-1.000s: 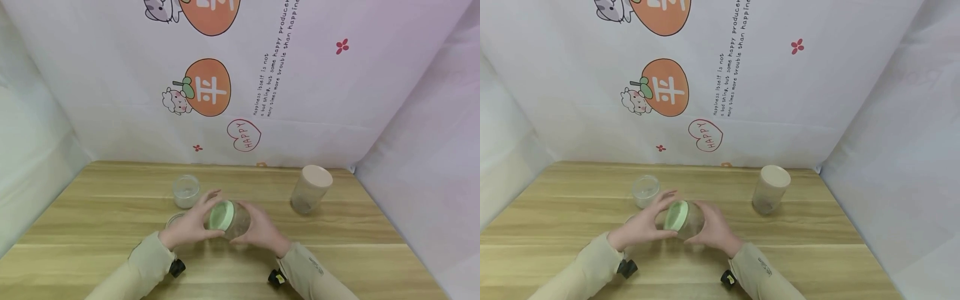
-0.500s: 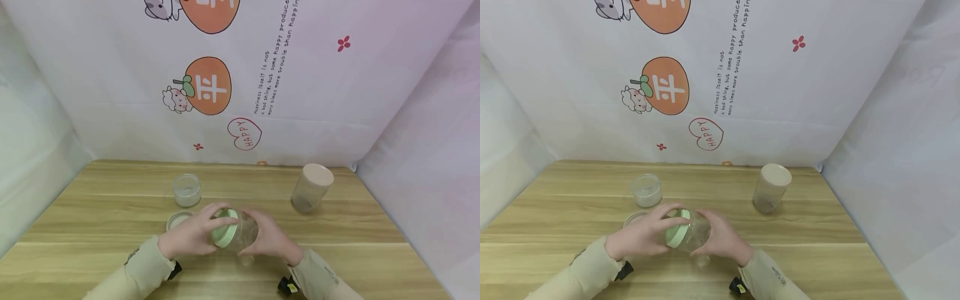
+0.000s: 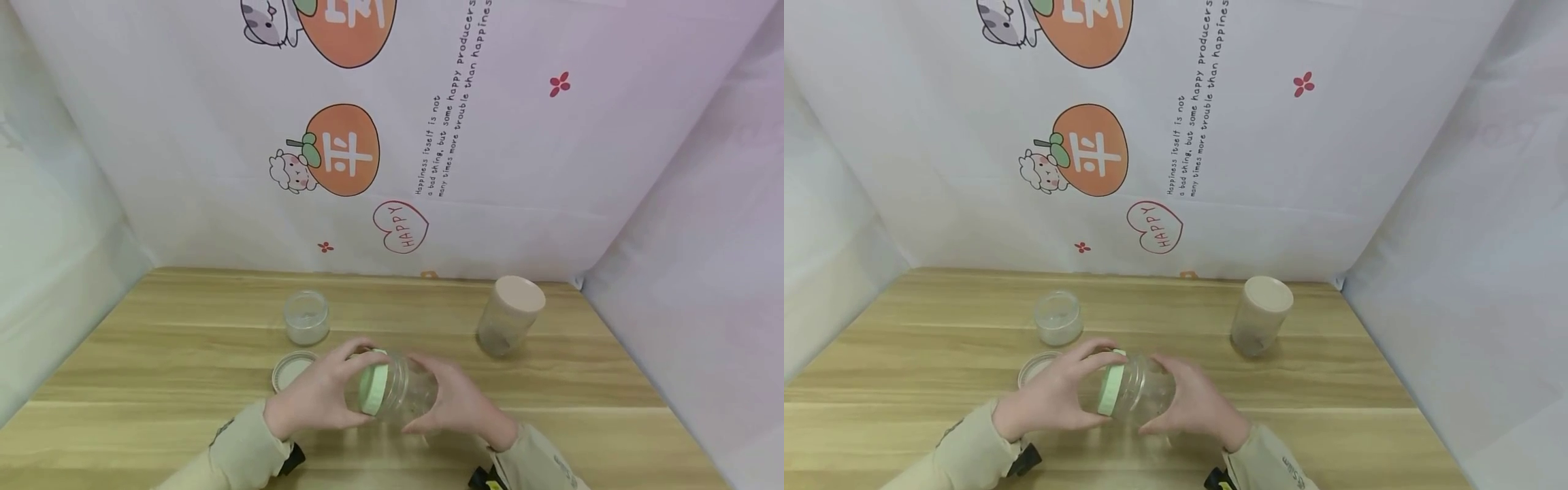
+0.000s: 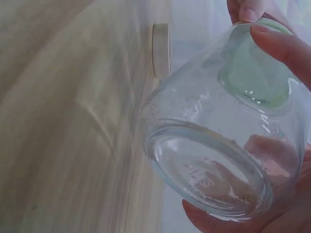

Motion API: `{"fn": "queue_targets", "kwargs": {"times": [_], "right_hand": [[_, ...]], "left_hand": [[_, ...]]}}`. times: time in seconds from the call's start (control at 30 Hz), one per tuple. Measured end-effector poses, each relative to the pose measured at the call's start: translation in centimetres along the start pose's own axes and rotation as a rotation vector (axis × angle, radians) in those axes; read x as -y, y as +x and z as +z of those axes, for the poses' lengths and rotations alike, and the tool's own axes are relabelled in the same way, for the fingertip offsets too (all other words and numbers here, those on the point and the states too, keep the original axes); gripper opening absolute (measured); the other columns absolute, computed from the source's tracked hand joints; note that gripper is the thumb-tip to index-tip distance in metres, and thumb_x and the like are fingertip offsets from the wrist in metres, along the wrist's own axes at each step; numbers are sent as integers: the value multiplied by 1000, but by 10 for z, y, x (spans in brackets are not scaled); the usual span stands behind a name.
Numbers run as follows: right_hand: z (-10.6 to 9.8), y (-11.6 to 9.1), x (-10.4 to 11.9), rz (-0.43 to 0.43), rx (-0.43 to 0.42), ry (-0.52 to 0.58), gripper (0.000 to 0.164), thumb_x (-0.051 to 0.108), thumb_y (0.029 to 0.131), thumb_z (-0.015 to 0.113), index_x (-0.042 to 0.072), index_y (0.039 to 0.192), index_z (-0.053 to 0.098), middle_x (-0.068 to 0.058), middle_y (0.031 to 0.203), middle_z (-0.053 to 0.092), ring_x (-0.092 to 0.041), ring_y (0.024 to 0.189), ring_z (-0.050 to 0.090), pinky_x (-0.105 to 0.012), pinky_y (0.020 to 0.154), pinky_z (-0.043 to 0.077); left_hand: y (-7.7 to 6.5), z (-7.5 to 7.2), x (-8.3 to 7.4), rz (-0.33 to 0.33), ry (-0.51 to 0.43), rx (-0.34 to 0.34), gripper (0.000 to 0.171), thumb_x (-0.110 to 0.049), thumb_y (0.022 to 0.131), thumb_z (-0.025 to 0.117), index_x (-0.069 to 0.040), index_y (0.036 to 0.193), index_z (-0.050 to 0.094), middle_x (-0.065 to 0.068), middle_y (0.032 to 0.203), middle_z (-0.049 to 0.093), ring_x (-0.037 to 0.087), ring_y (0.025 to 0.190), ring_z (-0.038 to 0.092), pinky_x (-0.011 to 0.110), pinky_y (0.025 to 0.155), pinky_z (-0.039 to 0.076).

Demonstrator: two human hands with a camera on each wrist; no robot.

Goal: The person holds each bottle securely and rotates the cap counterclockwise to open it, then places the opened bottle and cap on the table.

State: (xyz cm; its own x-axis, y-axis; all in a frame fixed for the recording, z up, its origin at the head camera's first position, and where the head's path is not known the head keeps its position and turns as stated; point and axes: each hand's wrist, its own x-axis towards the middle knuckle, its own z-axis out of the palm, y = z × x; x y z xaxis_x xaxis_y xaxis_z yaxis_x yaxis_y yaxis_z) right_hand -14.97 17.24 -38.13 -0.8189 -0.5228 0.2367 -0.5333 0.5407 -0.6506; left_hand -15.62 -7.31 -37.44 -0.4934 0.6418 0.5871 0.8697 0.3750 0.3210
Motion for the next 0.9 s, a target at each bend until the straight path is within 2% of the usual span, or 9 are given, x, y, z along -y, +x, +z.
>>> {"fn": "queue_targets", "kwargs": {"times": [0.13,0.2,0.27,0.37,0.47,0.57,0.73,0.8,0.9], "right_hand": [[2,-2,-2,13,-5,3,91,29,51,93,3,128,52,-4,115,64,-20,100,61,-43,86,51],[2,-3,-4,41,-14,7,93,28,51,92,1,129,51,-6,115,64,-22,100,60,-43,86,51],[0,-4,-6,86,-35,8,94,27,50,92,-1,129,50,-9,116,64,-25,102,60,-46,87,51],[-5,-7,-12,152,-84,-11,98,27,49,92,-5,131,48,-14,119,62,-32,106,59,-51,90,49],[-11,-8,-15,176,-170,-12,100,26,49,93,-6,131,47,-19,121,60,-35,109,57,-54,92,47],[-18,-12,-17,163,-280,11,98,21,49,94,-6,131,47,-18,122,60,-31,110,57,-47,94,48],[-30,-20,-21,116,-461,85,93,5,50,91,-1,131,48,-13,121,61,-7,110,53,-15,92,41],[-35,-22,-23,108,-512,150,90,-1,52,89,-1,132,47,-11,120,61,0,109,51,-8,92,37],[-41,-23,-24,129,-566,238,86,-7,57,85,-2,133,46,-3,119,61,4,107,51,-6,90,37]], "left_hand": [[-1,2,0,-33,3,13,80,-23,54,91,-14,124,53,5,122,52,17,102,58,30,84,53],[-2,1,0,-99,-5,19,81,-24,56,90,-12,125,52,6,122,52,17,102,58,32,85,53],[-4,0,1,-226,-50,0,82,-24,58,89,-8,128,48,6,121,53,18,103,58,35,87,53],[-6,-5,2,-475,-198,-62,79,-23,63,87,-7,127,43,5,117,55,19,104,57,41,93,50],[-5,-4,2,-638,-327,-124,67,-23,67,85,-9,118,43,4,113,57,18,101,57,40,90,49],[-1,5,-1,-679,-347,-66,61,-30,69,83,-10,112,44,5,111,57,16,95,57,33,82,50],[8,24,-4,-682,-335,108,65,-42,69,81,-10,114,44,7,105,58,16,89,57,30,73,50],[12,31,-2,-685,-353,156,65,-41,68,81,-11,112,44,7,104,58,16,88,57,31,72,50],[17,39,-1,-685,-389,222,63,-37,67,83,-11,109,44,6,103,58,16,87,57,31,73,49]]}}
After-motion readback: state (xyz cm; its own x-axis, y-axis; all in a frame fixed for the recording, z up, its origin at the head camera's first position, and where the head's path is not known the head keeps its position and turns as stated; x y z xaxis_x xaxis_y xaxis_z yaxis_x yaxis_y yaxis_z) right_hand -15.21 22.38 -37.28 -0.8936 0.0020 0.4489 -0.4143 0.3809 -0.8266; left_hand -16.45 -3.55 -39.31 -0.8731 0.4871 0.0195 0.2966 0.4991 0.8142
